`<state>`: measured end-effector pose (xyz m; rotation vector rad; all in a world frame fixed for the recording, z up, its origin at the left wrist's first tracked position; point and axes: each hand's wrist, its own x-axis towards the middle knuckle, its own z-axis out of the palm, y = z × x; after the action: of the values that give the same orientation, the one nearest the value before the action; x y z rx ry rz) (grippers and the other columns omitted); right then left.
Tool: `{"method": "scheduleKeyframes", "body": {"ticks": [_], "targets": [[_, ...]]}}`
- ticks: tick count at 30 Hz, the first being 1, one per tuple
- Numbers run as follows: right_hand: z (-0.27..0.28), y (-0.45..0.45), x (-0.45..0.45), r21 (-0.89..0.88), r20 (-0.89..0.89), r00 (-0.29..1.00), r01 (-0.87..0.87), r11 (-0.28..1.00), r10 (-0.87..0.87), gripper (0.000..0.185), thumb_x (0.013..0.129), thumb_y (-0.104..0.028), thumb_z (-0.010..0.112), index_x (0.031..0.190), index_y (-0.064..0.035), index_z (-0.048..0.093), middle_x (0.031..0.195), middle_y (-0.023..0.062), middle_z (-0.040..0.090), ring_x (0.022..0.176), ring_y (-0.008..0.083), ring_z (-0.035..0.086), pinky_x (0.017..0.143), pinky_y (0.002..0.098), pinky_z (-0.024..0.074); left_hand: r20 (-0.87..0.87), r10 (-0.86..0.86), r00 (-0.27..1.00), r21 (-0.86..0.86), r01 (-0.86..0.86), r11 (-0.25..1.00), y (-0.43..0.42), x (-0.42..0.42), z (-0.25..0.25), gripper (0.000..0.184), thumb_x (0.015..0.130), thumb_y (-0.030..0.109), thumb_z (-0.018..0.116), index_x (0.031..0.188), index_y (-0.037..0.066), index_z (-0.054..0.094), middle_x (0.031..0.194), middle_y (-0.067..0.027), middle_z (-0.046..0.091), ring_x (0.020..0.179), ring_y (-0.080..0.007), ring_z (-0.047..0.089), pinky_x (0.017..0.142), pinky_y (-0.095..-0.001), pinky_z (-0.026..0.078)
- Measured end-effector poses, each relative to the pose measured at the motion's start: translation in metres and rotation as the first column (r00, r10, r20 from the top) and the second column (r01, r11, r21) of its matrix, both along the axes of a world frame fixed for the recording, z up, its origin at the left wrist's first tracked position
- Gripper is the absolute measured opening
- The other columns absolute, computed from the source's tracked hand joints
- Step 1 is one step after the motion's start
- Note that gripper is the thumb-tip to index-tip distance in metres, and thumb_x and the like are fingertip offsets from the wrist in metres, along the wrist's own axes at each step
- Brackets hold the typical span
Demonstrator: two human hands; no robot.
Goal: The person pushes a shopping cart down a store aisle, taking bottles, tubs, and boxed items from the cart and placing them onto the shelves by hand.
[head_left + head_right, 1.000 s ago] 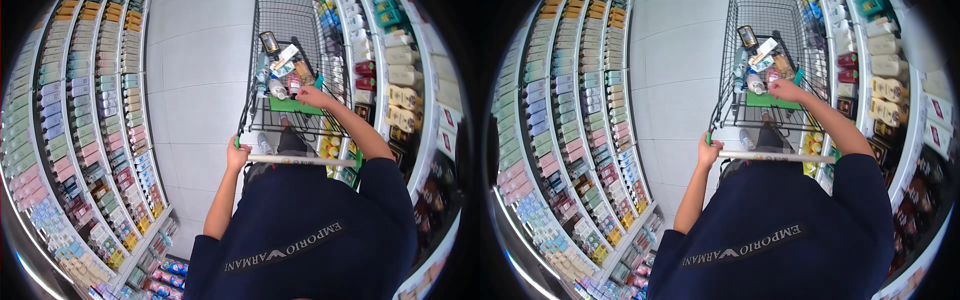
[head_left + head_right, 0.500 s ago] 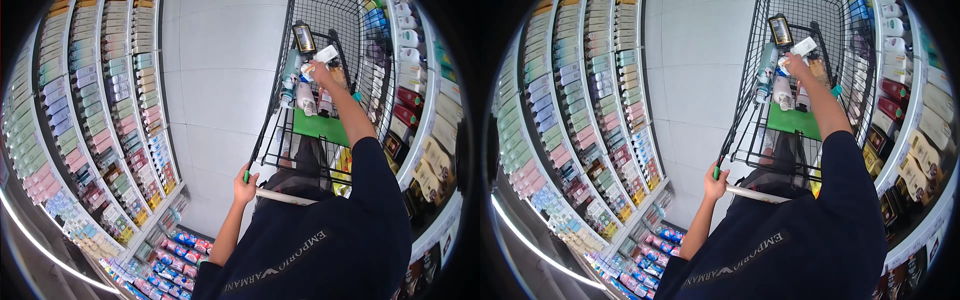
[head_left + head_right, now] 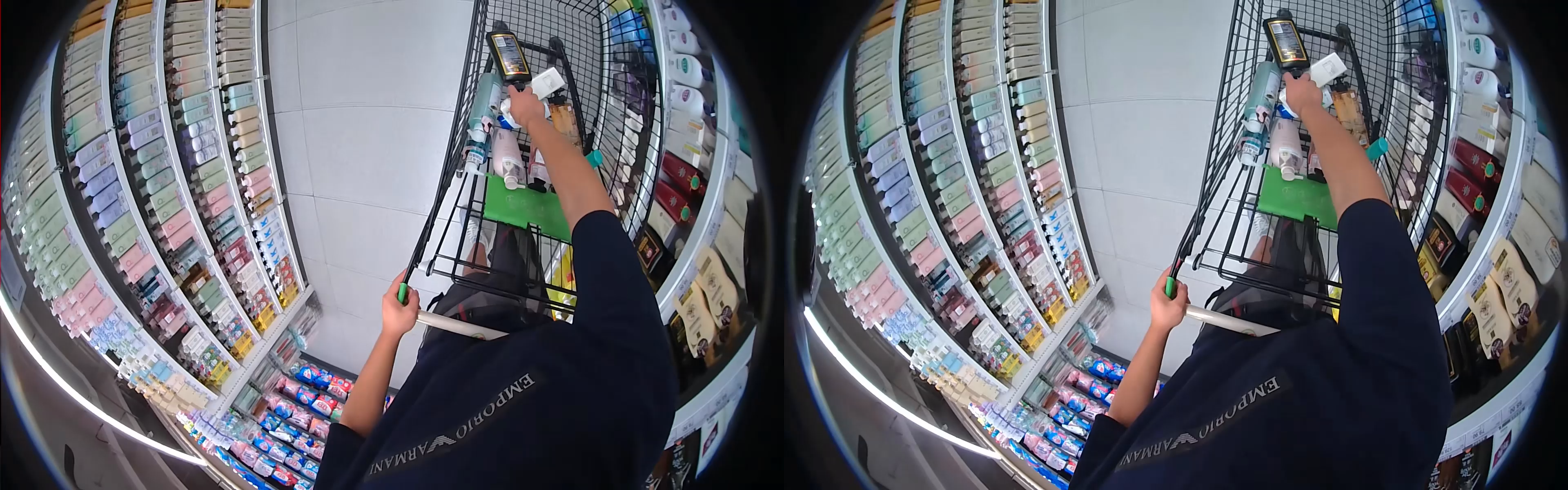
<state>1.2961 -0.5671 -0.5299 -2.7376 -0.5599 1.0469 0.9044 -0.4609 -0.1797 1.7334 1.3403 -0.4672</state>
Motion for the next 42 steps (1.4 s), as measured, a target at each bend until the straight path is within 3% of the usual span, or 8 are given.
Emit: {"method": "scheduleKeyframes", "body": {"ticks": [9,17,19,20,24,31,35,42], "targets": [[0.048,0.0,0.086,0.28,0.054,0.983,0.152,0.948,-0.174,0.035,0.083,-0.019,0.054,0.118,-0.0187,0.049,0.107,0.0227,0.053,0.094,0.0425,0.06,0.081,0.0489,0.0497,0.045,-0.053,0.998,0.025,0.052,0.998,0.023,0.032,-0.002,0.047,0.084,0.002,0.048,0.131,0.004,0.051,0.062,0.0001,0.053,0.052,-0.0106,0.055,0.051,-0.0261,0.046],[0.087,-0.029,0.138,0.312,-0.174,0.984,0.028,0.95,0.028,0.047,0.072,-0.024,0.058,0.117,-0.0123,0.054,0.106,0.0188,0.064,0.091,0.0343,0.064,0.077,0.0442,0.0518,0.067,-0.115,0.991,0.09,0.108,0.99,0.045,0.051,-0.016,0.048,0.078,0.008,0.054,0.125,0.002,0.056,0.063,-0.0038,0.054,0.056,-0.0134,0.053,0.055,-0.0291,0.046],[0.161,-0.039,0.13,0.155,-0.512,0.802,0.438,0.886,-0.307,0.032,0.076,-0.023,0.056,0.107,-0.0134,0.053,0.084,0.0074,0.059,0.077,0.0226,0.059,0.064,0.0404,0.0519,0.097,-0.148,0.984,0.105,0.138,0.985,0.049,0.066,-0.014,0.046,0.077,0.007,0.053,0.123,0.003,0.058,0.063,-0.0052,0.053,0.056,-0.0142,0.051,0.056,-0.0303,0.045],[0.166,-0.047,0.132,0.184,-0.578,0.768,0.45,0.874,-0.274,0.025,0.077,-0.022,0.055,0.101,-0.0142,0.051,0.081,0.003,0.049,0.071,0.0168,0.052,0.058,0.0386,0.0506,0.093,-0.155,0.983,0.108,0.145,0.984,0.052,0.071,-0.015,0.046,0.077,0.008,0.053,0.122,0.003,0.058,0.063,-0.0062,0.052,0.056,-0.0144,0.051,0.056,-0.0309,0.045],[0.233,-0.095,0.128,0.146,-0.662,0.695,0.487,0.861,-0.281,0.038,0.075,-0.024,0.058,0.11,-0.0121,0.049,0.099,0.0071,0.051,0.075,0.0222,0.056,0.061,0.0419,0.0519,0.15,-0.19,0.97,0.137,0.17,0.976,0.06,0.082,-0.023,0.044,0.076,0.011,0.054,0.119,0.003,0.059,0.063,-0.0109,0.054,0.057,-0.0197,0.052,0.058,-0.0348,0.045],[0.389,-0.209,0.059,0.212,-0.669,0.562,0.772,0.599,-0.486,0.026,0.077,-0.024,0.058,0.098,-0.0121,0.05,0.081,0.0031,0.044,0.066,0.0164,0.055,0.056,0.0368,0.0524,0.188,-0.393,0.9,0.23,0.349,0.908,0.081,0.118,-0.025,0.039,0.078,0.016,0.055,0.114,0.002,0.06,0.075,-0.0199,0.061,0.072,-0.0327,0.061,0.069,-0.0412,0.048],[0.497,-0.25,-0.01,0.164,-0.583,0.448,0.882,0.443,-0.677,0.023,0.077,-0.027,0.059,0.094,-0.0129,0.051,0.078,0.0017,0.044,0.063,0.0129,0.054,0.05,0.0298,0.0482,0.311,-0.49,0.814,0.273,0.417,0.867,0.094,0.132,-0.046,0.036,0.078,0.017,0.055,0.11,0.001,0.06,0.074,-0.019,0.061,0.069,-0.031,0.06,0.067,-0.0415,0.047],[0.526,-0.33,-0.138,0.249,-0.435,0.202,0.963,0.098,-0.878,0.021,0.077,-0.022,0.058,0.094,-0.0109,0.051,0.071,0.0013,0.045,0.053,0.012,0.053,0.047,0.0246,0.0467,0.401,-0.344,0.849,0.087,0.338,0.937,0.111,0.143,-0.049,0.035,0.08,0.016,0.053,0.108,-0.005,0.056,0.071,-0.0129,0.056,0.063,-0.023,0.053,0.062,-0.0386,0.044]]}}
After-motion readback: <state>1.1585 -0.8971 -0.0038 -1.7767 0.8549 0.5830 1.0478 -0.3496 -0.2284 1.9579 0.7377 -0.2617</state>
